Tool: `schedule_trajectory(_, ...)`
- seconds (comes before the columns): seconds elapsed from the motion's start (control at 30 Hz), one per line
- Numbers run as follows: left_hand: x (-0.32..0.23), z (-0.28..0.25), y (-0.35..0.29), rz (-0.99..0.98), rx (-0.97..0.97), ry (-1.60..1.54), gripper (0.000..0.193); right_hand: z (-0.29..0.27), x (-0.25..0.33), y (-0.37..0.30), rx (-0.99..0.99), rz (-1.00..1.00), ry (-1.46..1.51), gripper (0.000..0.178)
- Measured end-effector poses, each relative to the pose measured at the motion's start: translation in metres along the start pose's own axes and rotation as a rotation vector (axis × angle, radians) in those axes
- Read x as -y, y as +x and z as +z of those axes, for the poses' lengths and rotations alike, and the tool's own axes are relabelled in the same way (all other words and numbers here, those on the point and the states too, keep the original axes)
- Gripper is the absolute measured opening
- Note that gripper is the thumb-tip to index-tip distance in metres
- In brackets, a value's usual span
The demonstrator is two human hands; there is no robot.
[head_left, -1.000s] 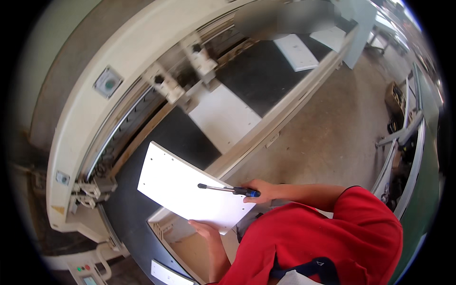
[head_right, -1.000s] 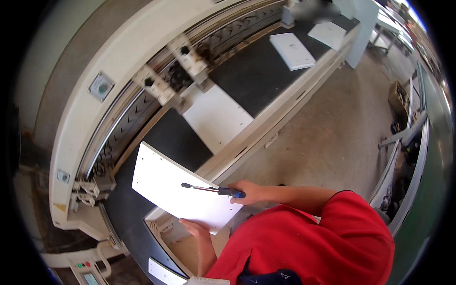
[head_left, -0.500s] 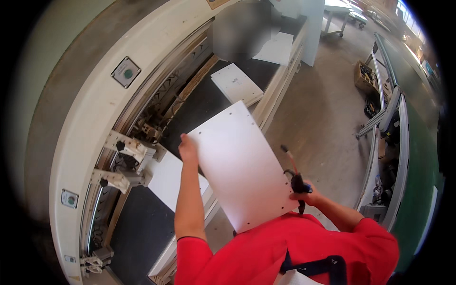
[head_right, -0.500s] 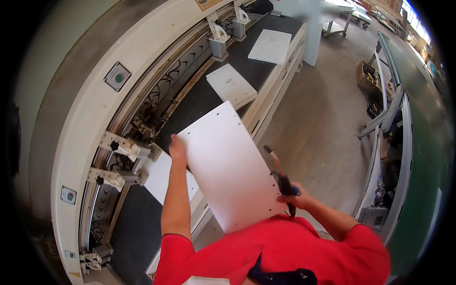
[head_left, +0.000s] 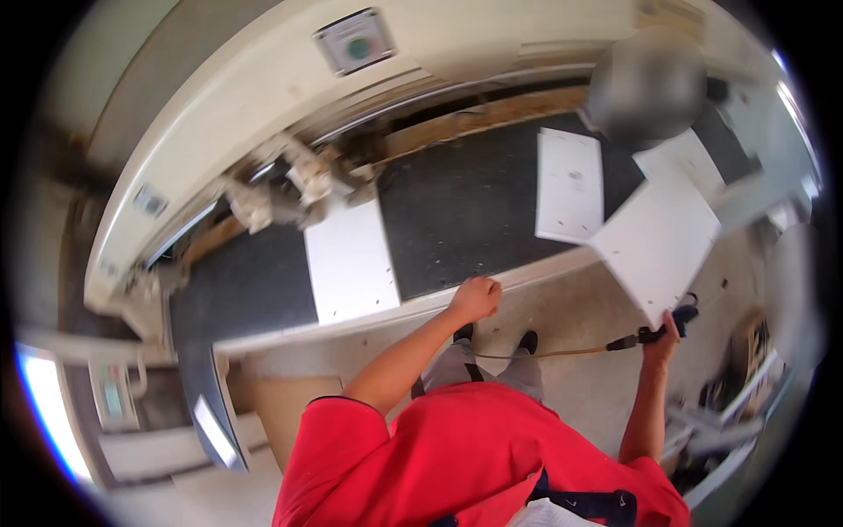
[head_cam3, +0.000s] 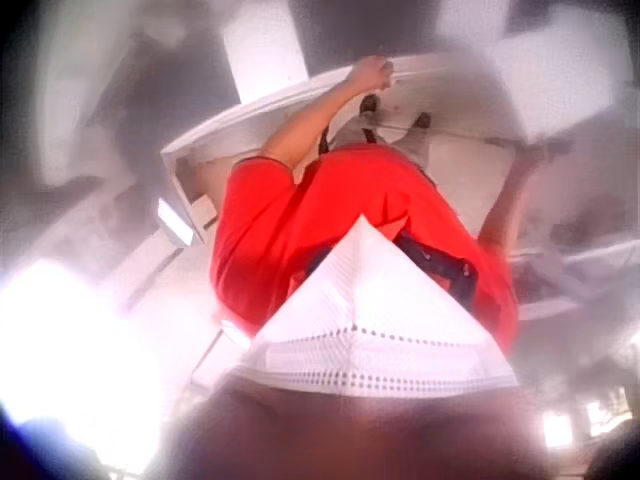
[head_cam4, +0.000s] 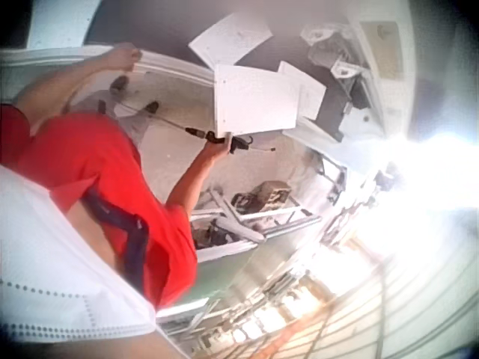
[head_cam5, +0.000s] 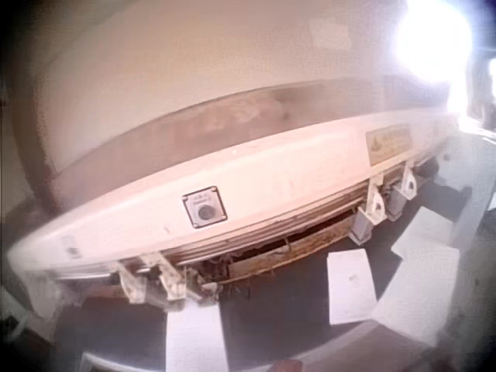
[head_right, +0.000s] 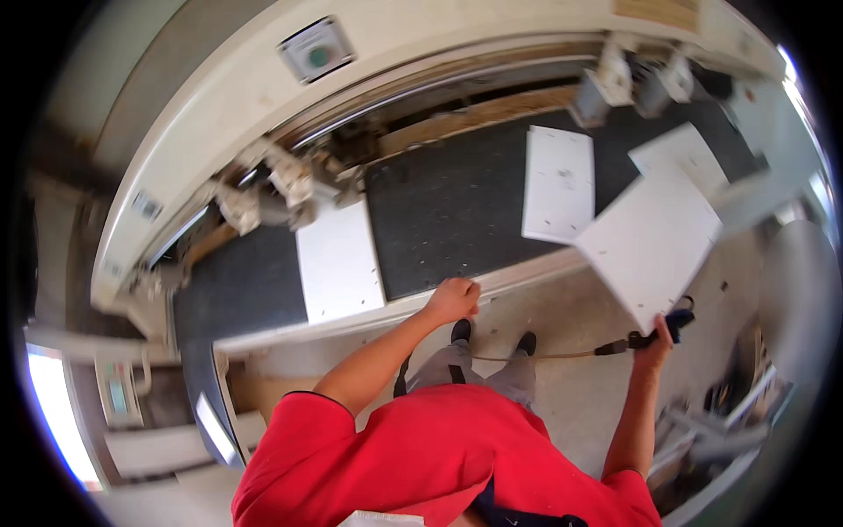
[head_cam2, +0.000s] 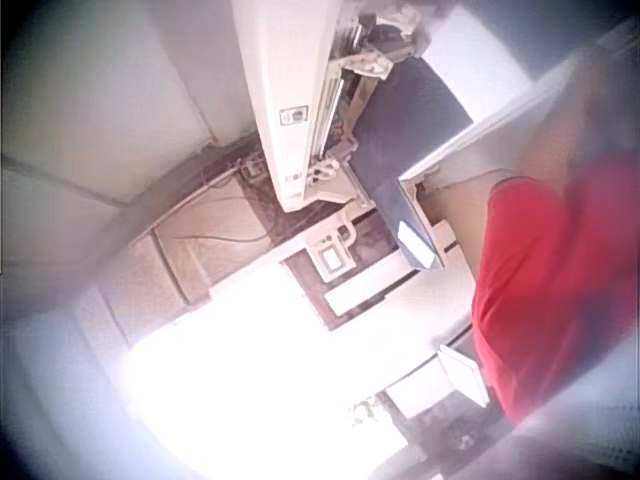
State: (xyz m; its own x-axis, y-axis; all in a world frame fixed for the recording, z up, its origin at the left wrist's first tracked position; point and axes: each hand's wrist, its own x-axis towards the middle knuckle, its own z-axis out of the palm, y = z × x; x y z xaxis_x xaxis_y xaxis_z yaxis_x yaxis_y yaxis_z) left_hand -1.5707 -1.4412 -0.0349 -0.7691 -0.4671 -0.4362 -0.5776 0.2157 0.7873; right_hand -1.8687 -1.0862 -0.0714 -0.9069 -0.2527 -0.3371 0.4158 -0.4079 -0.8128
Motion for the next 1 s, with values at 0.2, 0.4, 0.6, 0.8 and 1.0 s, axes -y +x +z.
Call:
schedule_trajectory(0.2,0.131,0.025,-0.154,-0.570,-0.528,-0.084,0.030,-0.003,0.005,0.234,-0.022,0.017,-0.043,0.028)
schedule_trajectory(0.4,0.174,0.113,-0.275,-0.876,-0.589,-0.194,0.027,-0.012,0.035,0.346,-0.090,0.068,-0.534,0.030)
schedule_trajectory(0.6,0.223,0.143,-0.352,-0.976,-0.719,-0.313,0.028,0.099,-0.007,0.171,0.360,0.164,-0.633,0.034)
schedule_trajectory(0.8,0.358,0.082,-0.502,-1.076,-1.345,-0.835,0.035,0.208,-0.143,-0.172,1.312,0.453,-1.372,0.022)
schedule_trajectory(1.0,0.522,-0.001,-0.699,-1.044,-1.995,-1.043,0.056,0.269,-0.266,-0.290,0.972,0.536,-0.874,0.019)
